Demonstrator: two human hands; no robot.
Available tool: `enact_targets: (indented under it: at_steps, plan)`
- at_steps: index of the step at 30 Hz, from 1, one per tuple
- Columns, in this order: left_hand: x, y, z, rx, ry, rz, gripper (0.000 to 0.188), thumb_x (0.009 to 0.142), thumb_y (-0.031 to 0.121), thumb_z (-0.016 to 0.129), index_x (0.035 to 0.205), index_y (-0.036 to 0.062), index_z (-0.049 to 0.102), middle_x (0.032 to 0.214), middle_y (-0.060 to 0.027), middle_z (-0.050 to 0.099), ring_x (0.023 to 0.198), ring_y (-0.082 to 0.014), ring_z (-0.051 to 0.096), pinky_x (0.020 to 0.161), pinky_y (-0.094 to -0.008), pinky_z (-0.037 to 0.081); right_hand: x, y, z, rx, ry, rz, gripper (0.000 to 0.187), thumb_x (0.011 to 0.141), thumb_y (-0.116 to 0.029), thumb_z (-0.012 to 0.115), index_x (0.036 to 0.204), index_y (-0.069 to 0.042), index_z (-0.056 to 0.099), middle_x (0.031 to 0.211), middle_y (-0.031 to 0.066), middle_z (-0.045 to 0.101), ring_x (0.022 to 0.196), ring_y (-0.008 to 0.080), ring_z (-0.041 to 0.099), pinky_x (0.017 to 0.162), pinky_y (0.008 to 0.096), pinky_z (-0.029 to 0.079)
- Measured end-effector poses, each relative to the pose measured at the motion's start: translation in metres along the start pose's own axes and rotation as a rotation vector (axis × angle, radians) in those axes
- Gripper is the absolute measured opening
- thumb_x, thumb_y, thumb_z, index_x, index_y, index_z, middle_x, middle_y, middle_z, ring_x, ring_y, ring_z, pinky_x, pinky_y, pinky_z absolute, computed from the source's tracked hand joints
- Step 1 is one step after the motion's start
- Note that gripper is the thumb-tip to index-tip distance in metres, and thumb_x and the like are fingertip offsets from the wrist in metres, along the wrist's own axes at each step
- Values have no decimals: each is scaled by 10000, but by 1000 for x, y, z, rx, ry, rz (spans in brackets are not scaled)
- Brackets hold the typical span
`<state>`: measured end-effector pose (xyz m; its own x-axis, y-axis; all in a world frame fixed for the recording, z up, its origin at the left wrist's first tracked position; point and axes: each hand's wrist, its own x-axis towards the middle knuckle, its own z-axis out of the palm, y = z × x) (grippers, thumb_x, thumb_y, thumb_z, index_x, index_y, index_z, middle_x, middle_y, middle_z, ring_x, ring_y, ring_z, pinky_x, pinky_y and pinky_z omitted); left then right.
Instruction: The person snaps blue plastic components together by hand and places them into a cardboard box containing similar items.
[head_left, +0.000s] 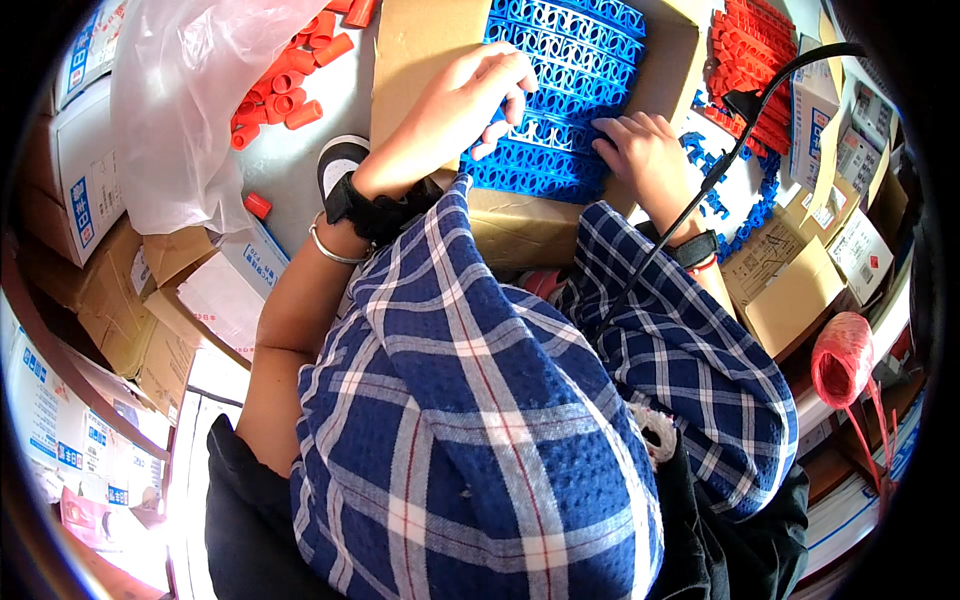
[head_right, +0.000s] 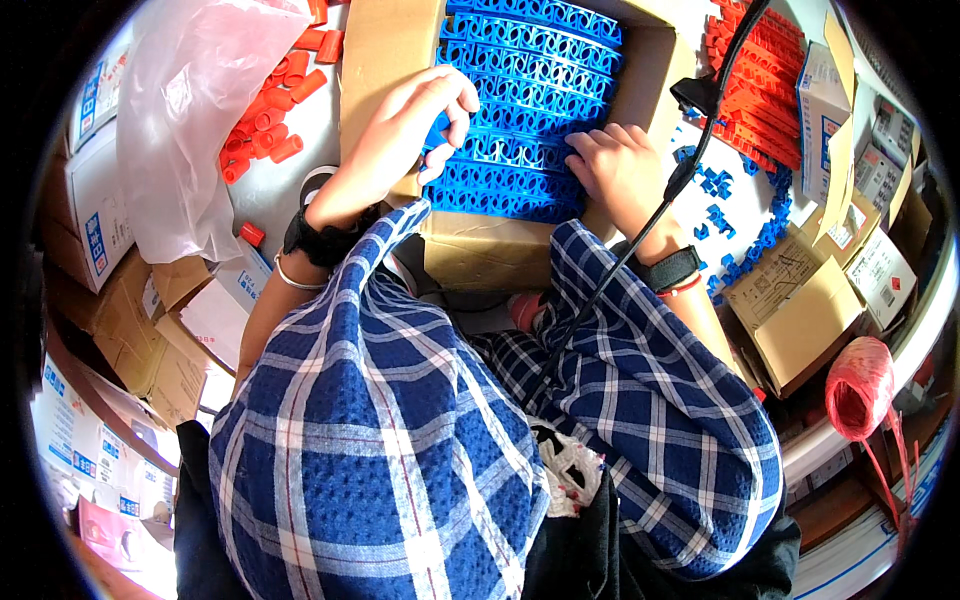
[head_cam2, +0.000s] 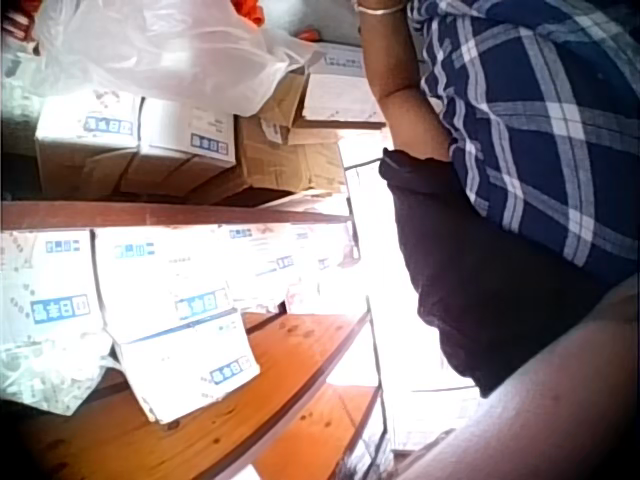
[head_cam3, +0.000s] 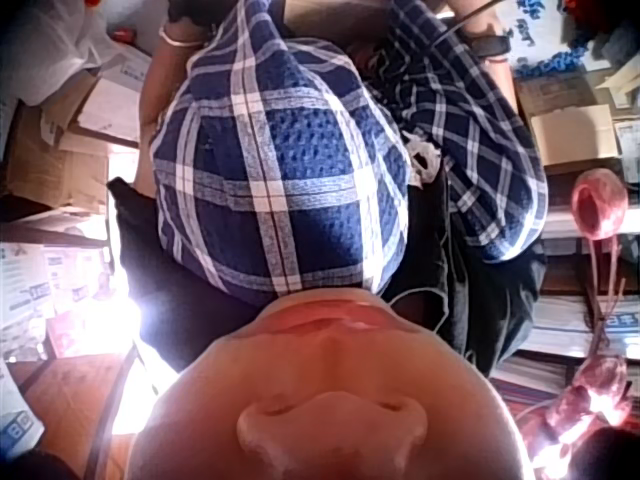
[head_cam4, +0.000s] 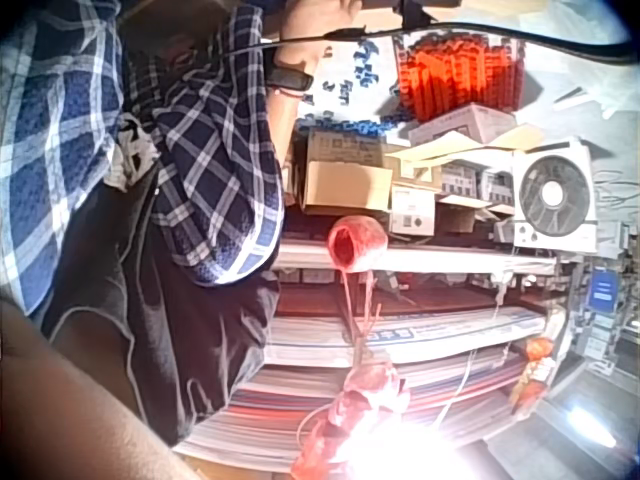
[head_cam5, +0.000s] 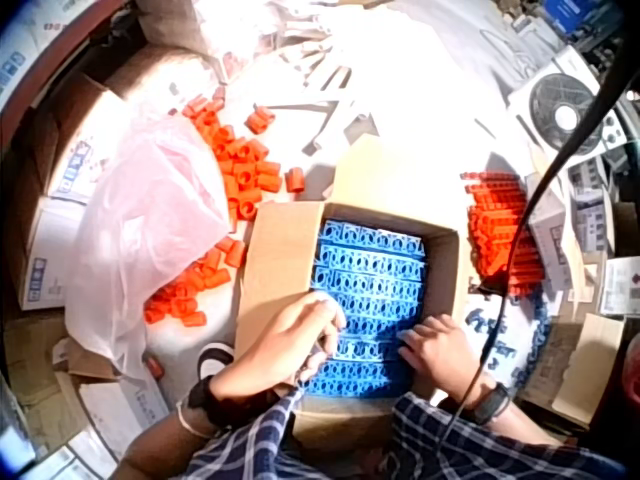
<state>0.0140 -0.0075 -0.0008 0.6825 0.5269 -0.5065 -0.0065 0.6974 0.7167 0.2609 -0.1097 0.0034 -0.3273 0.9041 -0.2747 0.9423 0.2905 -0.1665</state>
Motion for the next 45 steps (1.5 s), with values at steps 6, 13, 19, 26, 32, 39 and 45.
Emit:
enact_targets:
  at_steps: [6,13,19,26,32,39,45]
  plan:
    - [-1,1,1,2,6,5,292,1006,324,462,929,52,533,693,-44,521,458,-64,454,366,-216,363,1,-3,-2,35,1,44,122,836,-197,662,921,-113,687,771,38,659,773,210,603,776,336,452]
    - [0,1,0,1,7,-8,277,1003,307,462,924,53,536,691,-44,524,458,-65,456,366,-217,362,2,-3,-4,67,17,49,90,837,-170,652,886,-106,692,774,42,668,766,211,603,775,337,452]
    - [-1,2,1,6,15,-7,271,1005,301,461,922,54,535,690,-40,525,459,-63,457,366,-217,363,2,-3,-4,70,39,24,85,840,-166,648,874,-105,697,792,31,677,768,207,603,774,335,451]
    - [0,0,0,7,8,-3,267,1004,300,463,922,57,537,690,-36,527,447,-62,457,361,-216,358,6,1,-1,101,23,-4,78,840,-174,648,847,-112,693,778,23,644,776,206,599,769,336,452]
    - [0,-1,1,9,18,-3,254,1001,284,462,924,54,540,688,-35,527,436,-63,453,356,-217,354,6,3,0,80,20,-6,77,845,-187,644,840,-117,675,768,24,618,780,209,597,760,337,449]
    - [-1,1,1,5,9,-3,259,997,292,468,919,56,542,694,-37,532,463,-63,463,365,-215,361,5,-3,1,18,29,56,90,848,-205,650,847,-117,632,776,31,615,797,210,598,753,334,446]
    - [-1,2,0,-2,7,-10,263,992,301,478,913,57,541,696,-36,532,483,-64,466,373,-215,364,5,8,-4,87,132,50,72,793,-127,648,856,-97,664,885,36,634,873,223,596,802,347,468]
